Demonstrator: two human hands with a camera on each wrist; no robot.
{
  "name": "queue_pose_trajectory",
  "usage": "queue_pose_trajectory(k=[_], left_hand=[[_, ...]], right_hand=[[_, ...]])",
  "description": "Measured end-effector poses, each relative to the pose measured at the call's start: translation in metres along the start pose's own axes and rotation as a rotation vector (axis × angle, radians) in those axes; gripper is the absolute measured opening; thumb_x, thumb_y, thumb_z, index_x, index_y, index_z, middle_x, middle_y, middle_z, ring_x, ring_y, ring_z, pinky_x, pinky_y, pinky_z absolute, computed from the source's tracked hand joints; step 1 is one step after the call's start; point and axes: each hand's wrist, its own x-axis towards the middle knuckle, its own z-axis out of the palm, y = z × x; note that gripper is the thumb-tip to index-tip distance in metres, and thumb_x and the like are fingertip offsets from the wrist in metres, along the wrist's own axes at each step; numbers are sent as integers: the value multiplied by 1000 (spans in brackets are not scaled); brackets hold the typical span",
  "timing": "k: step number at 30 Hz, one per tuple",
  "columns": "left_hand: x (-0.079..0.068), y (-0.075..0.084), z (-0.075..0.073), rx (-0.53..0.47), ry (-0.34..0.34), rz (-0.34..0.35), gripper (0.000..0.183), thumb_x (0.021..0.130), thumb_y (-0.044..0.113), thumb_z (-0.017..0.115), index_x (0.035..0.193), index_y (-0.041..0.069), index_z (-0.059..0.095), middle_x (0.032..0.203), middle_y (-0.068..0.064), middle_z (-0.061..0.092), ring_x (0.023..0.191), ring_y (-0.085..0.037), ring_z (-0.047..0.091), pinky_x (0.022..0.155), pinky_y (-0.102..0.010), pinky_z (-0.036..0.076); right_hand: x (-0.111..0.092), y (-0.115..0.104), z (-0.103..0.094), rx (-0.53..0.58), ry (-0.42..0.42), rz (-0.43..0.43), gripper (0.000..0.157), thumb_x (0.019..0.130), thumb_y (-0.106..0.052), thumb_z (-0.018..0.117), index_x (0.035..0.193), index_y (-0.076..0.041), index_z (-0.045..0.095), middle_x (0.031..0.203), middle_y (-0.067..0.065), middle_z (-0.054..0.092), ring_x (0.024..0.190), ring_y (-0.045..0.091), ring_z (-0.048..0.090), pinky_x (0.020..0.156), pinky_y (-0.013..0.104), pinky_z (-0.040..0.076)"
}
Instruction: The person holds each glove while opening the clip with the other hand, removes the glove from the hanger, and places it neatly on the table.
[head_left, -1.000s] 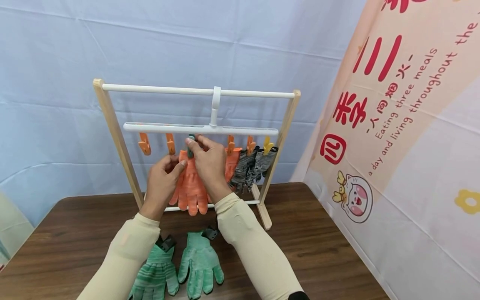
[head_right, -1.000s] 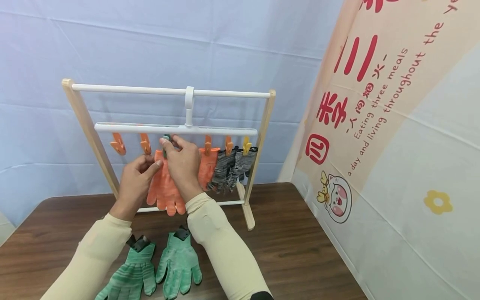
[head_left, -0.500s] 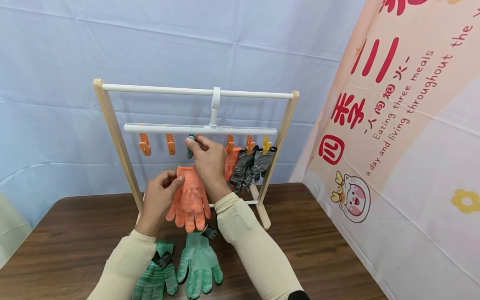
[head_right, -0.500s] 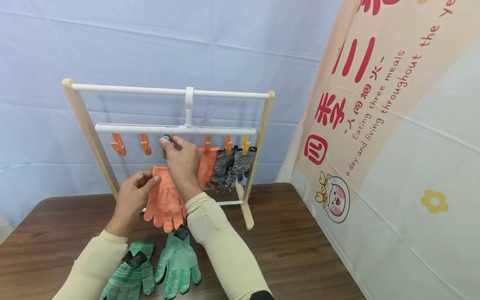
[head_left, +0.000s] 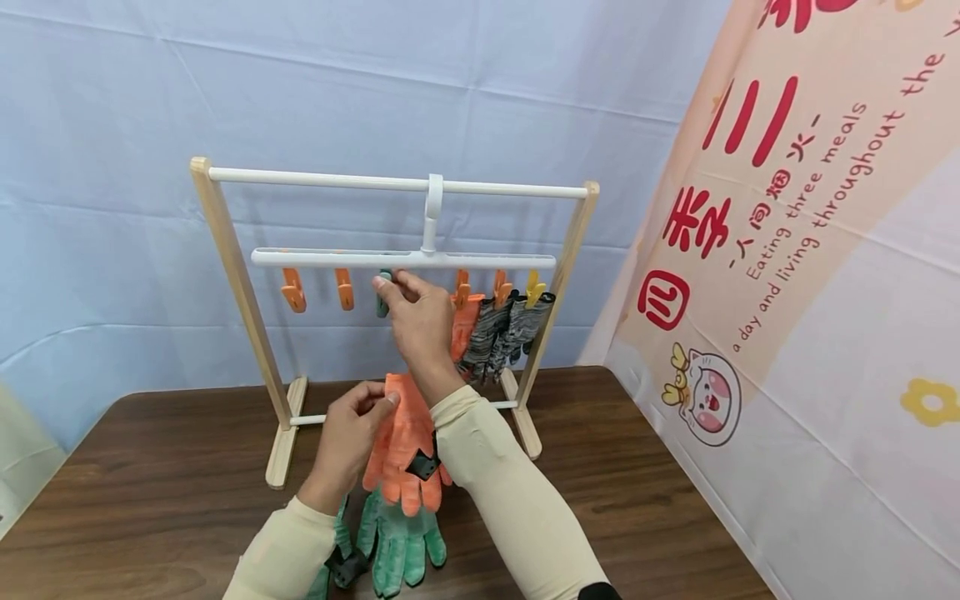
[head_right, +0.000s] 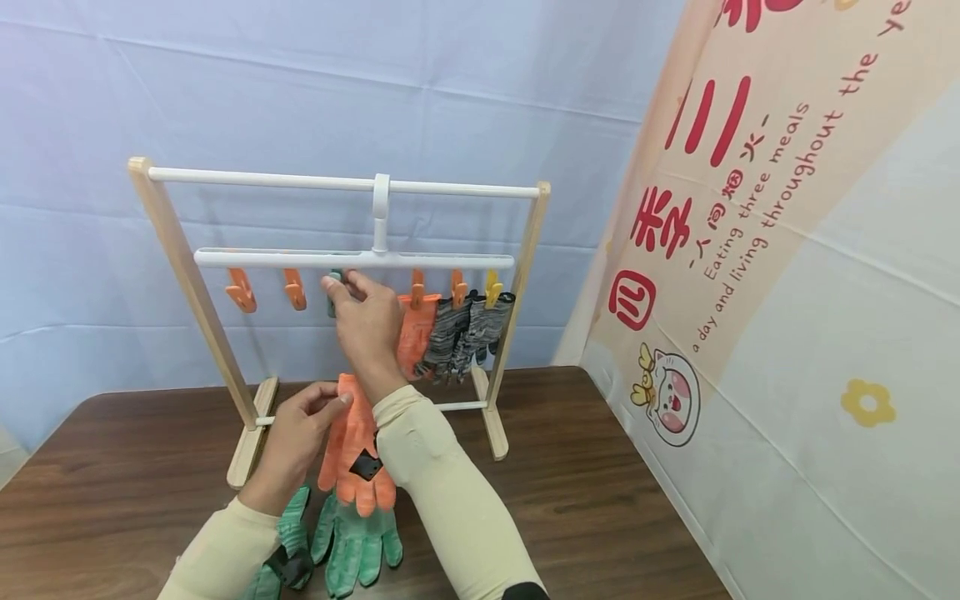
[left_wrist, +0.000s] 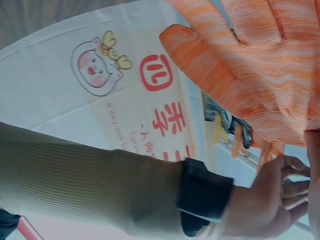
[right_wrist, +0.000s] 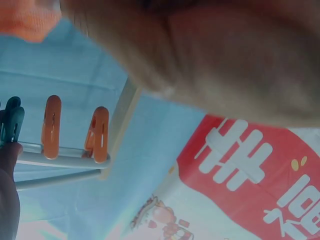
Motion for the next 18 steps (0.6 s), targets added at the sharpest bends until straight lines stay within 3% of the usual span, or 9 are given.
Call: queue_pose_trajectory(k=[3,10,18], left_hand=[[-4,-5,8,-37,-21,-43,18,88,28,62,98,13,64,83,-12,61,73,-23,56,62,-34,46],[-11,-18,24,-72,-64,-103,18,87,28,63,95,13,64,77,-11,61,71,-23,57,64,-34,47],[-19,-35,37,-70,-91,-175,19,88,27,62,96,10,63,60,-1,44,56,-18,40,59,-33,37]], right_hand=[[0,0,0,-3,4,4,38,79,-39,69,108,-15,69,90,-6,69,77,3,63,65,24,51],[0,-1,0,-6,-1,6,38,79,-37,70,109,-14,69,88,-7,69,76,3,63,64,24,50],[0,-1,-1,17,-11,24,41,78,-36,71,111,-12,68,89,-6,69,78,2,63,66,23,50]])
